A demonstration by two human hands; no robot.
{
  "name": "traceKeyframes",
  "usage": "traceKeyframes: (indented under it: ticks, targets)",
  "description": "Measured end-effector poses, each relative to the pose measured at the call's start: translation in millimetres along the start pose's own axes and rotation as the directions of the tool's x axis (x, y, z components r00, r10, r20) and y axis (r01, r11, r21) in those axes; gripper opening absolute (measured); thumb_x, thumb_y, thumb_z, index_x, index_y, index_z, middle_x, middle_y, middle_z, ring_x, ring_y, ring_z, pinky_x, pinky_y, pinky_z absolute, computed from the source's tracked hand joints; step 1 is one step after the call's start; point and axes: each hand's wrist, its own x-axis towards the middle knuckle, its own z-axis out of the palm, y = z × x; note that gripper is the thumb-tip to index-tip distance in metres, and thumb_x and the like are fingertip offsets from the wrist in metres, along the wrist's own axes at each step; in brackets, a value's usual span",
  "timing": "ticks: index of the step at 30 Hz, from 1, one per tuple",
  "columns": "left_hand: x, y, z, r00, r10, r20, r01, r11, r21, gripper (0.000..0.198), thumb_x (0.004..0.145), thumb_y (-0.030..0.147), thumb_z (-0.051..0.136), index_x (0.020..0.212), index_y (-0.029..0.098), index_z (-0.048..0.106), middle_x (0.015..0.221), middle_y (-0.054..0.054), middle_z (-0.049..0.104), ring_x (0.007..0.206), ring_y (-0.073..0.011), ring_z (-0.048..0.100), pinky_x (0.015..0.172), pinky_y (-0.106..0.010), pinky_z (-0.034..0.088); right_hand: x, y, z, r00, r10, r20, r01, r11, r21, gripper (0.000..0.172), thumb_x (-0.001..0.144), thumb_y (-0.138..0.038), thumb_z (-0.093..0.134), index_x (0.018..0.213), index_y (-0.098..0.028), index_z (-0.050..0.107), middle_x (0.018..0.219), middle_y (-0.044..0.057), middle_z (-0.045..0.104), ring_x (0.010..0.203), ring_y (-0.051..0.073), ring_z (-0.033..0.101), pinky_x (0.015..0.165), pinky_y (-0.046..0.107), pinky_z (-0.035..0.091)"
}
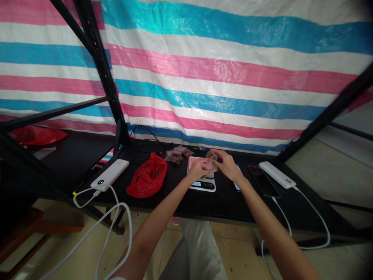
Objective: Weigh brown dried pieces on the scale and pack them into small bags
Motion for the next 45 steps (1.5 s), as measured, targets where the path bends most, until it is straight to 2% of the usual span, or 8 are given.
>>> traceKeyframes:
  ticks: [3,8,12,16,20,25,32,45]
  targets:
    - [-2.2,-6.7,8.7,0.998,0.031,0.06,-0.036,0.995,0.088,0.064,0.056,0.041,0.075,0.111,0.013,0.058,0.111,-0.013,0.061,0.103,-0.025,0.056,0.092,-0.04,0.041,-5.9,11.1,-3.8,0.997,0.059,-0.053,-0.056,0.997,0.045,0.038,0.073,-0.027,0.058,0.11,-0.021,0.059,0.107,0.007,0.063,0.092,0.023,0.06,0.081,0.039,0.048]
    - [0.2,-4.4,26.9,0.983,0.043,0.178,-0.121,0.883,0.453,0.083,0.056,0.053,0.072,0.125,0.012,0.048,0.116,-0.017,0.058,0.113,-0.0318,0.048,0.102,-0.049,0.024,-19.1,31.7,-15.6,0.982,0.148,-0.116,-0.135,0.985,0.107,0.04,0.073,-0.031,0.06,0.111,-0.019,0.058,0.106,0.009,0.064,0.091,0.023,0.062,0.083,0.041,0.049]
    - [4.7,-0.3,37.4,0.974,-0.017,0.226,-0.111,0.834,0.541,0.075,0.064,0.048,0.068,0.126,0.013,0.045,0.115,-0.015,0.058,0.109,-0.0291,0.051,0.097,-0.045,0.031,-32.0,44.9,-21.5,0.97,0.209,-0.122,-0.186,0.967,0.175,0.043,0.072,-0.033,0.061,0.112,-0.017,0.057,0.104,0.009,0.066,0.091,0.022,0.063,0.087,0.041,0.048]
    - [6.3,-1.9,34.9,0.981,-0.016,0.194,-0.065,0.912,0.406,0.08,0.057,0.05,0.072,0.124,0.013,0.048,0.113,-0.013,0.059,0.107,-0.0284,0.052,0.095,-0.042,0.035,-42.4,50.8,-23.5,0.974,0.204,-0.103,-0.185,0.968,0.169,0.043,0.073,-0.032,0.061,0.113,-0.017,0.056,0.107,0.01,0.064,0.092,0.021,0.063,0.088,0.039,0.047]
    - [5.5,-1.5,24.8,0.985,0.005,0.17,-0.02,0.996,0.086,0.076,0.053,0.046,0.076,0.117,0.012,0.055,0.102,-0.01,0.063,0.09,-0.0218,0.059,0.084,-0.035,0.045,-44.4,46.7,-23.7,0.986,0.157,-0.062,-0.149,0.981,0.123,0.039,0.074,-0.031,0.06,0.112,-0.019,0.057,0.108,0.009,0.064,0.092,0.021,0.062,0.087,0.039,0.047]
    - [8.1,8.2,8.7,0.984,-0.102,0.143,0.125,0.978,-0.164,0.069,0.054,0.034,0.077,0.116,0.011,0.056,0.091,-0.007,0.065,0.077,-0.0152,0.059,0.075,-0.03,0.047,-31.0,29.9,-25.0,0.999,0.036,0.005,-0.036,0.999,0.033,0.036,0.076,-0.027,0.058,0.112,-0.021,0.056,0.107,0.007,0.062,0.094,0.02,0.06,0.086,0.038,0.046]
    - [19.2,18.8,-15.9,0.992,-0.068,0.102,0.079,0.99,-0.115,0.057,0.052,0.032,0.077,0.103,0.011,0.063,0.09,-0.006,0.065,0.079,-0.0154,0.058,0.075,-0.028,0.045,0.0,-10.5,-34.5,0.968,-0.195,0.161,0.22,0.963,-0.157,0.035,0.081,-0.021,0.053,0.115,-0.02,0.053,0.11,0.008,0.058,0.102,0.021,0.054,0.091,0.038,0.041]
    - [23.5,17.2,-34.3,0.997,-0.029,0.072,0.033,0.998,-0.044,0.039,0.057,0.035,0.074,0.083,0.009,0.063,0.075,-0.002,0.058,0.069,-0.0121,0.05,0.066,-0.024,0.04,22.1,-48.6,-31.3,0.884,-0.293,0.366,0.457,0.712,-0.534,0.027,0.086,-0.017,0.046,0.111,-0.02,0.055,0.102,0.009,0.057,0.096,0.022,0.051,0.081,0.033,0.035]
